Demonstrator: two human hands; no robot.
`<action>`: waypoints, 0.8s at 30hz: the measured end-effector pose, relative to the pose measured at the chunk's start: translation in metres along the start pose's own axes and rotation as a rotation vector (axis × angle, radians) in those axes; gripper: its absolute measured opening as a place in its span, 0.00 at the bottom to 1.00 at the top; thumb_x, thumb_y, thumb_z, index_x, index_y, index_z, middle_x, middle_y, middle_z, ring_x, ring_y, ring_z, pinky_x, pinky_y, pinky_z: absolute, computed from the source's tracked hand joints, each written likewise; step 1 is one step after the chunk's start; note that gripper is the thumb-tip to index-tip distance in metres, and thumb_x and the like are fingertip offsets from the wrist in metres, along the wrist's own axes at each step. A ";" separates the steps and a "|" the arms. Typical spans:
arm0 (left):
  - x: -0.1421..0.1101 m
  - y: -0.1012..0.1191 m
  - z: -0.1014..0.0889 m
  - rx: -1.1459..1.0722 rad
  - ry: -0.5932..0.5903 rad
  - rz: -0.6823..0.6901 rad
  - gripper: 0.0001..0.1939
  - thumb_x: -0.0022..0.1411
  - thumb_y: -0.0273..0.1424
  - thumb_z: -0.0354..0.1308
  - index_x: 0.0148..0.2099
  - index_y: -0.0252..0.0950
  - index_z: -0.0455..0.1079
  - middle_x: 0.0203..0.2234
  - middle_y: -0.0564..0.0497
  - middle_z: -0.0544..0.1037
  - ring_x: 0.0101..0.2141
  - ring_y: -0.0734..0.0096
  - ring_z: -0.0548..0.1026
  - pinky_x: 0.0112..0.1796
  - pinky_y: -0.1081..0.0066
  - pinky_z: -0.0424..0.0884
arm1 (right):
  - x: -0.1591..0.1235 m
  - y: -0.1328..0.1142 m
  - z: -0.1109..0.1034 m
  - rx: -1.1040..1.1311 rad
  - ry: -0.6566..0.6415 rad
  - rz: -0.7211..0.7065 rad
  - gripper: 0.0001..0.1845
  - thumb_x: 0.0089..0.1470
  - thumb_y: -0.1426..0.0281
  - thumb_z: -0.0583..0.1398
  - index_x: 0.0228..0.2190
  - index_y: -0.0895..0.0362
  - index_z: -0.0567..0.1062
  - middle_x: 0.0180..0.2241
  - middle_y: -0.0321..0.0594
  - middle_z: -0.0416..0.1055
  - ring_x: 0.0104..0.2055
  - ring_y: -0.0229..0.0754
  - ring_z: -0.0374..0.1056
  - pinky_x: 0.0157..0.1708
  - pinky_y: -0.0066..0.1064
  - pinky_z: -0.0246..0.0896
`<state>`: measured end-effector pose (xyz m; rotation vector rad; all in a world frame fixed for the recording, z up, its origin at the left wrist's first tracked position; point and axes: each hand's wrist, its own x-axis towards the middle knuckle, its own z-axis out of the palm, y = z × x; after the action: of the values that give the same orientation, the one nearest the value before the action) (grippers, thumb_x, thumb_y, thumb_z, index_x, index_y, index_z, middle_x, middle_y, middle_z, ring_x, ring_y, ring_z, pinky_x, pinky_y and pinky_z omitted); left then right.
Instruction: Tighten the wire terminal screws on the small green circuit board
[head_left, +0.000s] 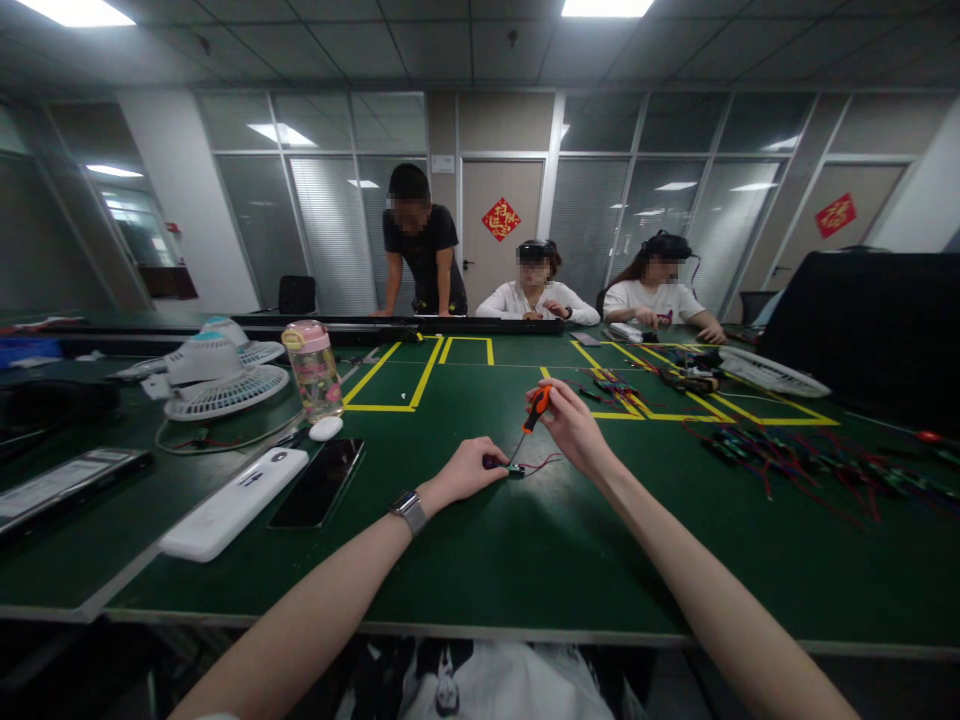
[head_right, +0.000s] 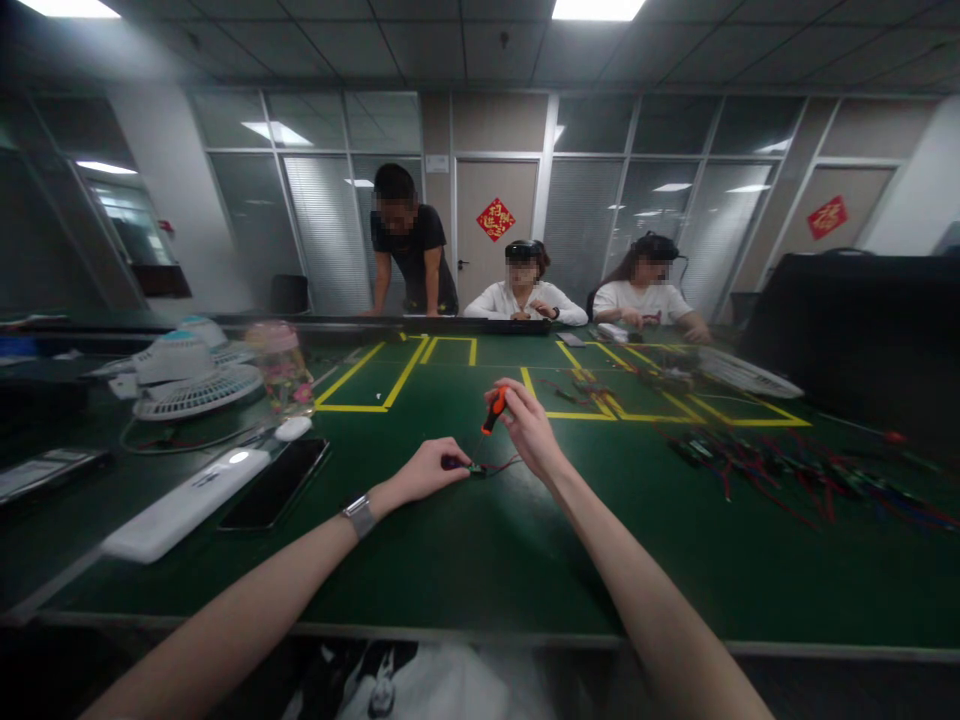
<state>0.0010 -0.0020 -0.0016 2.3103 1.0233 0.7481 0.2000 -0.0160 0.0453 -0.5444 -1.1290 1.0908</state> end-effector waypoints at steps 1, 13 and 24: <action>0.000 0.000 0.000 0.003 -0.004 0.004 0.07 0.59 0.32 0.64 0.40 0.36 0.80 0.38 0.49 0.78 0.38 0.67 0.75 0.42 0.69 0.70 | 0.001 0.001 -0.001 -0.008 0.013 -0.008 0.15 0.46 0.56 0.69 0.35 0.49 0.78 0.34 0.36 0.76 0.38 0.42 0.71 0.43 0.37 0.66; 0.000 -0.002 0.001 -0.016 0.016 0.019 0.08 0.58 0.32 0.64 0.39 0.36 0.80 0.37 0.48 0.78 0.38 0.66 0.75 0.42 0.68 0.70 | 0.000 -0.006 0.001 0.053 -0.029 0.046 0.16 0.45 0.57 0.70 0.36 0.49 0.79 0.34 0.37 0.78 0.39 0.42 0.73 0.47 0.39 0.66; 0.000 -0.002 0.001 -0.017 -0.002 0.008 0.09 0.58 0.33 0.64 0.40 0.35 0.80 0.37 0.49 0.77 0.37 0.67 0.75 0.39 0.70 0.70 | 0.002 -0.003 0.000 -0.018 0.007 0.008 0.16 0.45 0.58 0.70 0.36 0.49 0.80 0.32 0.35 0.75 0.36 0.40 0.69 0.42 0.34 0.64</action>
<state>0.0004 -0.0004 -0.0036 2.3018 1.0034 0.7546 0.2016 -0.0153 0.0483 -0.5671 -1.1326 1.0851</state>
